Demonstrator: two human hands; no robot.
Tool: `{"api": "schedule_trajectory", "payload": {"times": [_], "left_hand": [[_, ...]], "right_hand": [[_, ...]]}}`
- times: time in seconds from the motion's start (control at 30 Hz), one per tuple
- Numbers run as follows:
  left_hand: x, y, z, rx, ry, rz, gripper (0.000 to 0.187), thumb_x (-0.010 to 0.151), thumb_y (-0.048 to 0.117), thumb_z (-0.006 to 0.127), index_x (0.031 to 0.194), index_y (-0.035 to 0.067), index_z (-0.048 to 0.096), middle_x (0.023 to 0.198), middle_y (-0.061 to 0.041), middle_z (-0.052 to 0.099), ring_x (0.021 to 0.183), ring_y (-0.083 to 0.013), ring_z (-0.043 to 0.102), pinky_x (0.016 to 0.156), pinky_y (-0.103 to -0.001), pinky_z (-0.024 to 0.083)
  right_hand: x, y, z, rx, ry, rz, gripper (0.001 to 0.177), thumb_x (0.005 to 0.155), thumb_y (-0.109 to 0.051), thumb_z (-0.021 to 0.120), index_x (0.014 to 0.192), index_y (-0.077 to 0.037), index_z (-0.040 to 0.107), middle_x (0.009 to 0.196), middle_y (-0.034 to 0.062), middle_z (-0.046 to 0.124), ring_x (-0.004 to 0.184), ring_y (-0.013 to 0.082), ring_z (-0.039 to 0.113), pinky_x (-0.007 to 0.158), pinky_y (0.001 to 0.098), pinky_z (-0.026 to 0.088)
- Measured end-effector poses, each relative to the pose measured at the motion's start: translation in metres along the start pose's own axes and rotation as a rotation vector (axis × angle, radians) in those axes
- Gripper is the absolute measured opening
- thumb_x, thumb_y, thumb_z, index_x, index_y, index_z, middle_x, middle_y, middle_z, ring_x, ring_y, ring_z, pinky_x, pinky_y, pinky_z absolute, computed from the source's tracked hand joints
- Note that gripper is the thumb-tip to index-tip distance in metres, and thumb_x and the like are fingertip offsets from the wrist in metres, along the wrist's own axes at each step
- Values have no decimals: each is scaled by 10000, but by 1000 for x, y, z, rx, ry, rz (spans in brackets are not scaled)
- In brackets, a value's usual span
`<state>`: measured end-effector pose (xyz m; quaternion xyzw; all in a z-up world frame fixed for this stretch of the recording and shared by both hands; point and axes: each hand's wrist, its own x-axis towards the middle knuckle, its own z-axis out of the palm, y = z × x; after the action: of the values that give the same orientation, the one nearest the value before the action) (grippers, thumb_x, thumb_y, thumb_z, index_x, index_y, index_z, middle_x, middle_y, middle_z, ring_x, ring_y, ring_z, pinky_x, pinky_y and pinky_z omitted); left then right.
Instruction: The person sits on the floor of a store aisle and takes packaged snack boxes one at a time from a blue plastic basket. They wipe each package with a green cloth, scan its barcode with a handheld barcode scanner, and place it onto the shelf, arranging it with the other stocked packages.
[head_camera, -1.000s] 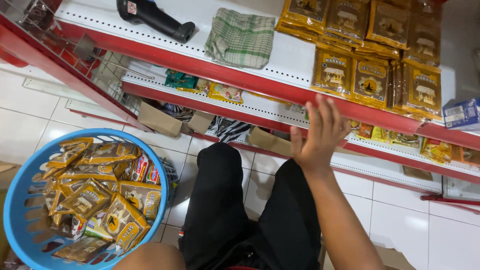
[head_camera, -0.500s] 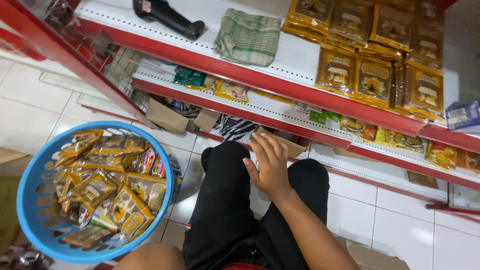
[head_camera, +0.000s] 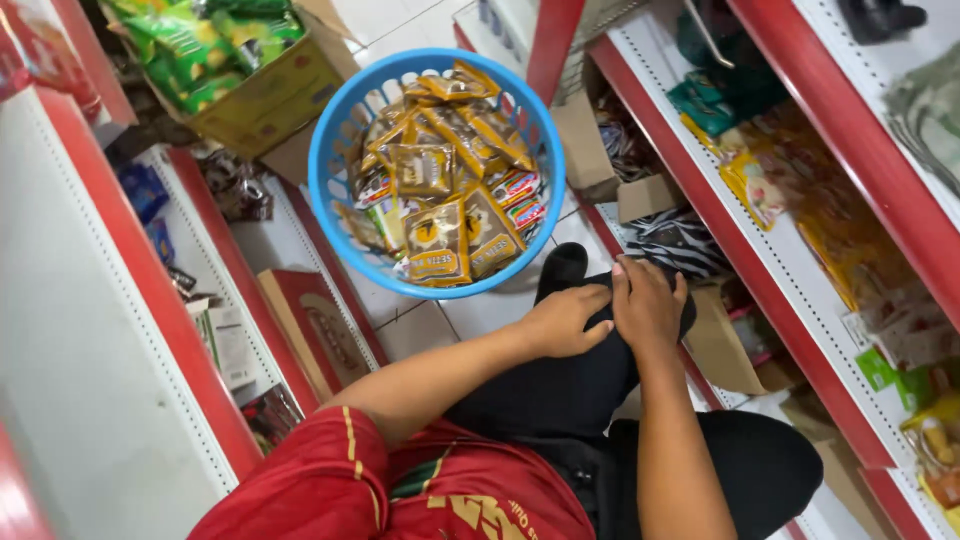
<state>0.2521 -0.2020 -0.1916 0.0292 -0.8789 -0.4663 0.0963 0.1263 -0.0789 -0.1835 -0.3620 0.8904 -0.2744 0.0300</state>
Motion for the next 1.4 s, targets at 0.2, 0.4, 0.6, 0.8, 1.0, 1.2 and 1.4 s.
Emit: {"api": "schedule_trajectory", "payload": {"times": [0.2, 0.4, 0.6, 0.8, 1.0, 1.2, 1.4], "left_hand": [[-2, -26, -42, -49, -202, 11, 423, 898, 332, 652, 1203, 41, 683, 1195, -210, 690, 1096, -399, 660, 975, -455, 518], [-15, -51, -172, 337, -331, -623, 372, 876, 443, 702, 957, 92, 791, 950, -165, 766, 902, -350, 737, 814, -482, 574], [-79, -206, -207, 1033, -213, -807, 222, 831, 326, 739, 973, 170, 806, 1026, -83, 767, 1032, -282, 702, 879, -498, 493], [-92, -241, -219, 1155, -231, -737, 156, 903, 188, 656, 929, 193, 810, 996, -56, 787, 993, -255, 722, 903, -493, 452], [-73, -200, -254, 1095, -284, -689, 123, 860, 178, 682, 900, 170, 799, 955, -74, 783, 894, -274, 756, 825, -477, 493], [-34, -78, -281, 850, -195, -520, 220, 836, 161, 673, 1047, 115, 713, 915, -151, 746, 869, -350, 728, 760, -494, 553], [12, 27, -229, 444, -155, -86, 227, 923, 272, 631, 1095, 131, 676, 796, -185, 713, 762, -401, 703, 695, -522, 549]], "right_hand": [[-2, -31, 5, -81, -256, -86, 438, 1096, -416, 409, 1074, -135, 744, 943, 107, 751, 1010, 290, 703, 1162, 548, 306], [3, -39, 6, -150, -242, 8, 409, 1009, -459, 575, 886, -111, 751, 762, 109, 721, 821, 303, 690, 1117, 478, 382], [10, -53, 18, -211, -253, -40, 355, 964, -428, 645, 868, -102, 747, 805, 94, 738, 866, 315, 694, 1042, 482, 410], [7, -71, 8, -175, -289, -92, 321, 943, -409, 637, 979, -116, 762, 928, 95, 757, 940, 305, 692, 1068, 501, 379], [1, -65, 5, -114, -279, -26, 317, 971, -394, 606, 994, -120, 764, 936, 79, 767, 957, 280, 702, 1124, 469, 366], [5, -59, 8, 45, -236, 53, 263, 953, -344, 656, 1018, -112, 763, 974, 85, 780, 977, 273, 716, 1047, 449, 458], [-4, -110, -22, 900, -193, 23, 456, 910, -178, 727, 1318, -35, 584, 1249, 91, 682, 1206, 213, 631, 1020, 350, 474]]}}
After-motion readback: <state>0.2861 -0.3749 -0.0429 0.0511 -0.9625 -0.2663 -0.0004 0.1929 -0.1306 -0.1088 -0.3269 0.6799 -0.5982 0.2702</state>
